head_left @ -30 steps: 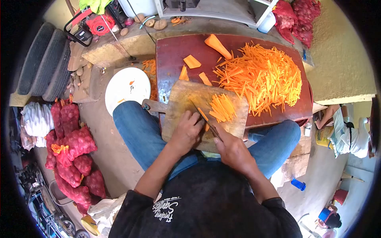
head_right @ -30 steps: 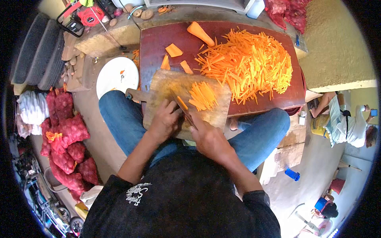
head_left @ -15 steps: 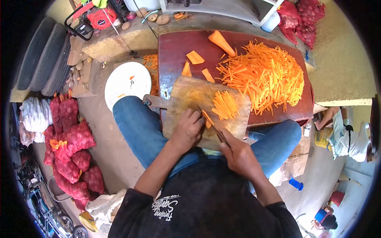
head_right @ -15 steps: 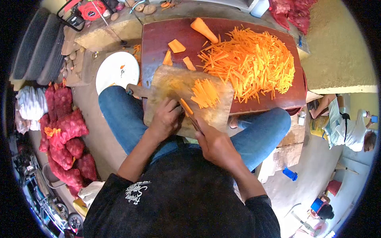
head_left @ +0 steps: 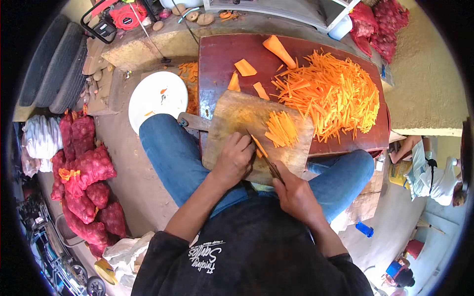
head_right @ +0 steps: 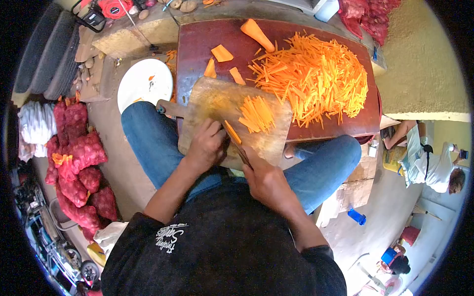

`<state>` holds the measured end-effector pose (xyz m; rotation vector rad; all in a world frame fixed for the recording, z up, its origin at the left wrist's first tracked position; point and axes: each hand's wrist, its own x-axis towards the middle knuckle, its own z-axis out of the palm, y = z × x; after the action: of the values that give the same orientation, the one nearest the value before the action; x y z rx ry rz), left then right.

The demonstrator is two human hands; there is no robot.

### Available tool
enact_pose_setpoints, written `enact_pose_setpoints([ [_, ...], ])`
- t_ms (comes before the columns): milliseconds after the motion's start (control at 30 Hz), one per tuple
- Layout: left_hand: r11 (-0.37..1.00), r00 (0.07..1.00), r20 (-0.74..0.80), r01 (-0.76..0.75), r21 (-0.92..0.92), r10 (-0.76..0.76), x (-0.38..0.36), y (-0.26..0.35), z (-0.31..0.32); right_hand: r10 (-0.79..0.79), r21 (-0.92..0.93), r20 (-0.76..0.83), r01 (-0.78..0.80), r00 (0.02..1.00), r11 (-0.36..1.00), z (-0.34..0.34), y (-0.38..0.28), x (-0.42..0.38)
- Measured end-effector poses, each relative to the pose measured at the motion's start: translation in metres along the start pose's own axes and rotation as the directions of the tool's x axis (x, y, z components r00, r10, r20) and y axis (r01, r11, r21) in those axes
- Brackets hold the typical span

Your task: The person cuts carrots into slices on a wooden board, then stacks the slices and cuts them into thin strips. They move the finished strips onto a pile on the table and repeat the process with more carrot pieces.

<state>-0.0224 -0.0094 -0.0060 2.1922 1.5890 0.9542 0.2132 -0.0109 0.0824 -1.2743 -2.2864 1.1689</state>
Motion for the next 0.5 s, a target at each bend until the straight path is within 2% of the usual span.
enact_pose_setpoints([
  [133,1.000,0.998,-0.053,-0.027,-0.006,0.026,-0.002,-0.002,0.004,-0.084,-0.005,-0.068,0.084,0.994,0.996,0.012,0.015,0.020],
  [233,0.999,0.997,-0.059,-0.041,0.000,0.040,-0.001,-0.002,0.000,-0.099,0.081,-0.078,0.105,0.992,0.991,0.001,0.008,0.013],
  [333,1.000,0.999,-0.038,-0.009,0.001,0.009,-0.002,0.000,-0.001,0.024,0.045,0.030,-0.026,0.999,0.999,-0.007,0.000,-0.004],
  [433,1.000,0.999,-0.038,-0.011,0.013,0.012,0.000,0.001,0.001,-0.087,0.011,-0.064,0.088,0.994,0.996,0.009,0.006,0.009],
  [500,0.999,0.996,-0.073,-0.046,0.024,0.048,0.001,-0.001,0.003,-0.096,0.005,-0.034,0.096,0.995,0.995,0.009,0.010,0.023],
])
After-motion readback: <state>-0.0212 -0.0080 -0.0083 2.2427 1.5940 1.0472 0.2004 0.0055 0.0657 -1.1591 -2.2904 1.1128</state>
